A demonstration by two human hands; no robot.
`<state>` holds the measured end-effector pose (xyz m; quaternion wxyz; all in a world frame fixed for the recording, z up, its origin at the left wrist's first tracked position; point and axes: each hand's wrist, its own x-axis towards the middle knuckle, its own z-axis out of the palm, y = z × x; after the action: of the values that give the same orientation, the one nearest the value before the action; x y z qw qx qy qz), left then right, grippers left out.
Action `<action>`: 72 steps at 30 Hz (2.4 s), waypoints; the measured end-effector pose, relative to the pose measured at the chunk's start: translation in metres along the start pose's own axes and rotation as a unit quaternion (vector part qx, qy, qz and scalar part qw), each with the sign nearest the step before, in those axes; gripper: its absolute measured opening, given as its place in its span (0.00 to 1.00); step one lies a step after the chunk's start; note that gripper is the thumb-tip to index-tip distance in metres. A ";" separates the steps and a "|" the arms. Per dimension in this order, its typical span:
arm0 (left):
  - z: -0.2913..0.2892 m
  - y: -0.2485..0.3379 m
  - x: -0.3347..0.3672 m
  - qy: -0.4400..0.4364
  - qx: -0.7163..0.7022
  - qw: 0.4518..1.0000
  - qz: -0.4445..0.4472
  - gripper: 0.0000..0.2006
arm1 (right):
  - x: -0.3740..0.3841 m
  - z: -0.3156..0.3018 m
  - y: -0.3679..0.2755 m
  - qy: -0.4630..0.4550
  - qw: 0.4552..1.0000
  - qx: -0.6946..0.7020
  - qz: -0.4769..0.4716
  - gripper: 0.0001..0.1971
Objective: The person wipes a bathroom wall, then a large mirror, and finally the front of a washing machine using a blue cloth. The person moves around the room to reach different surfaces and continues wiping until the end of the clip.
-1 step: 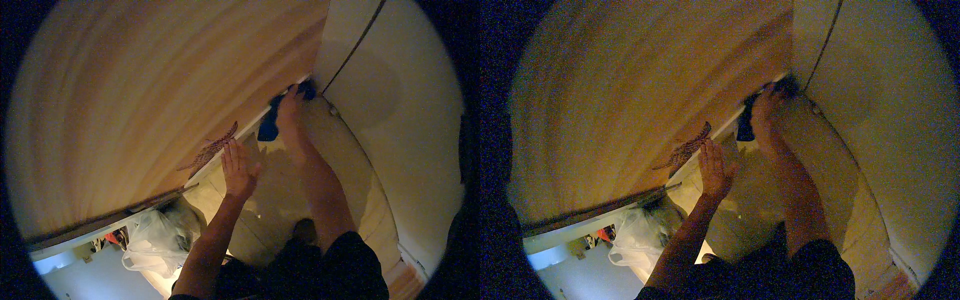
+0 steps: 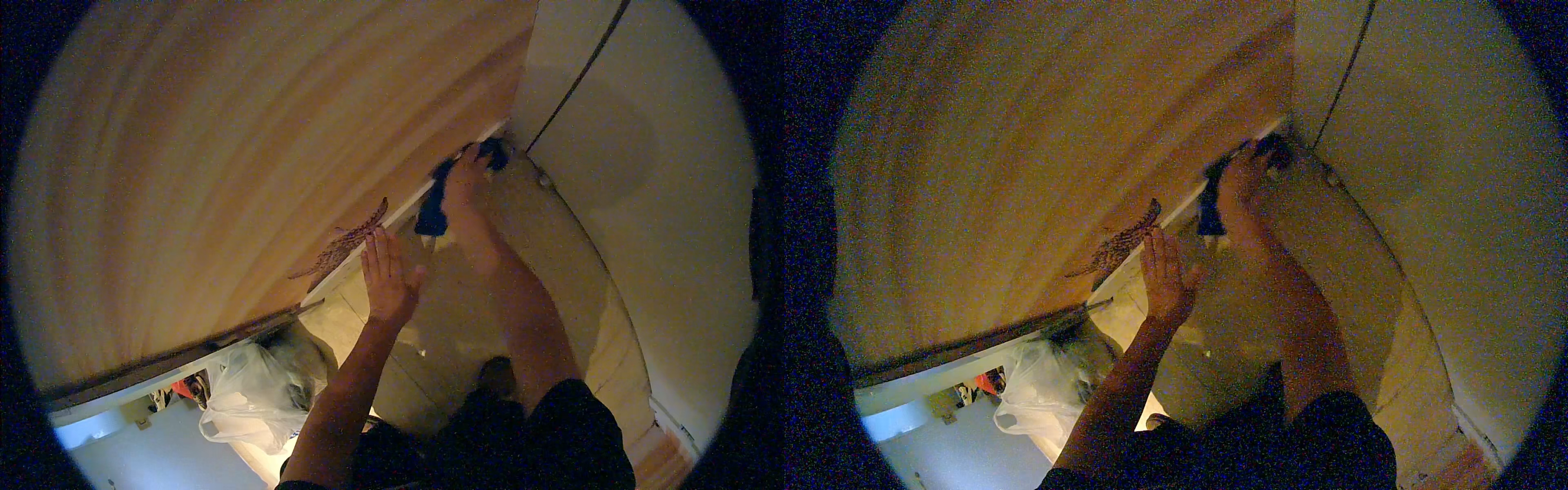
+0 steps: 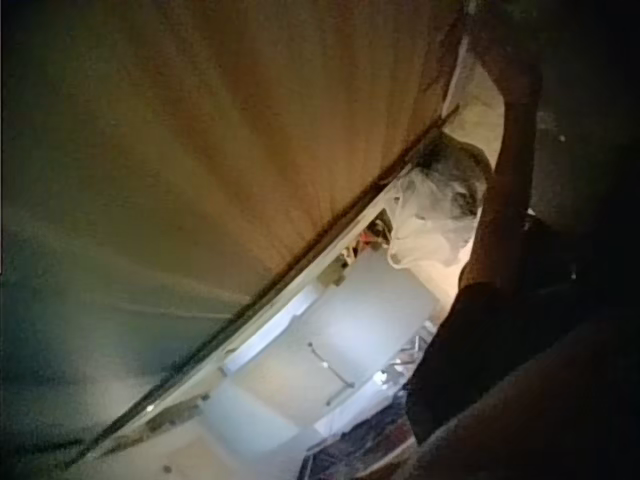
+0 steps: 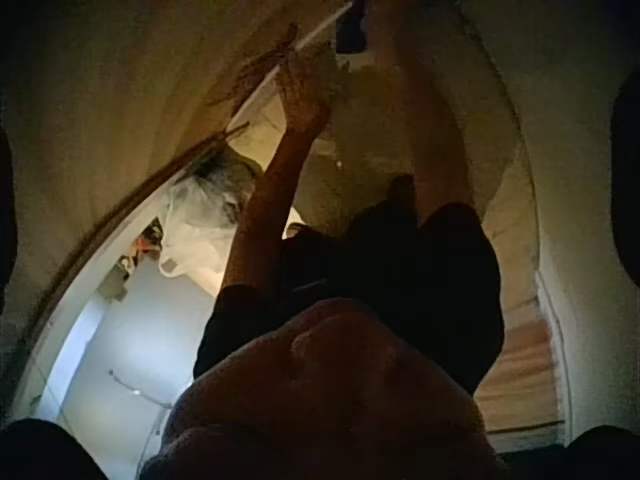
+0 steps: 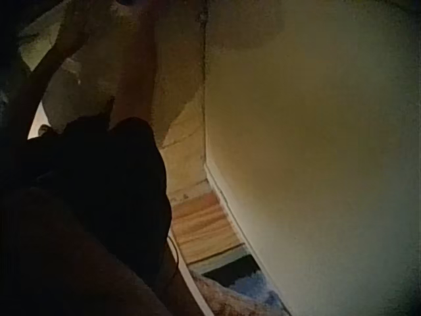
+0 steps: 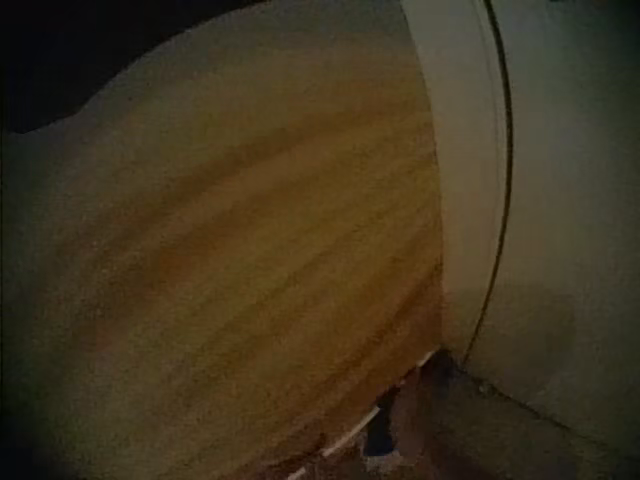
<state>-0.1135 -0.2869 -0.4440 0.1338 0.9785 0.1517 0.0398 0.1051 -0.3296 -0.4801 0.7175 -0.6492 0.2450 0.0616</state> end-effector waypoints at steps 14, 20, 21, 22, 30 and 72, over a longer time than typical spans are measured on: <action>-0.017 -0.034 -0.049 0.076 -0.286 0.953 -0.068 0.25 | -0.159 0.030 0.064 -0.117 0.978 0.007 0.174 0.30; -0.015 -0.039 -0.071 0.116 -0.477 0.834 -0.252 0.20 | -0.190 0.000 0.073 -0.300 0.927 -0.041 0.222 0.32; -0.026 -0.029 -0.066 0.096 -0.561 0.768 -0.294 0.19 | -0.189 -0.008 0.077 -0.330 0.926 -0.140 0.119 0.30; -0.038 -0.022 -0.061 0.075 -0.638 0.691 -0.330 0.19 | -0.190 -0.016 0.083 -0.354 0.906 -0.234 0.013 0.29; -0.087 -0.010 -0.028 0.411 -0.314 0.853 -0.067 0.17 | -0.192 -0.033 -0.016 -0.317 0.708 -0.131 -0.617 0.19; -0.007 -0.067 -0.086 0.290 -0.575 0.696 -0.317 0.13 | -0.198 -0.025 0.057 -0.392 0.492 -0.373 -0.682 0.19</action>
<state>-0.2151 -0.2502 -0.4586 0.6247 0.5444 0.4315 0.3566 -0.0974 -0.2996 -0.4468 0.2485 -0.7298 -0.6267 -0.1134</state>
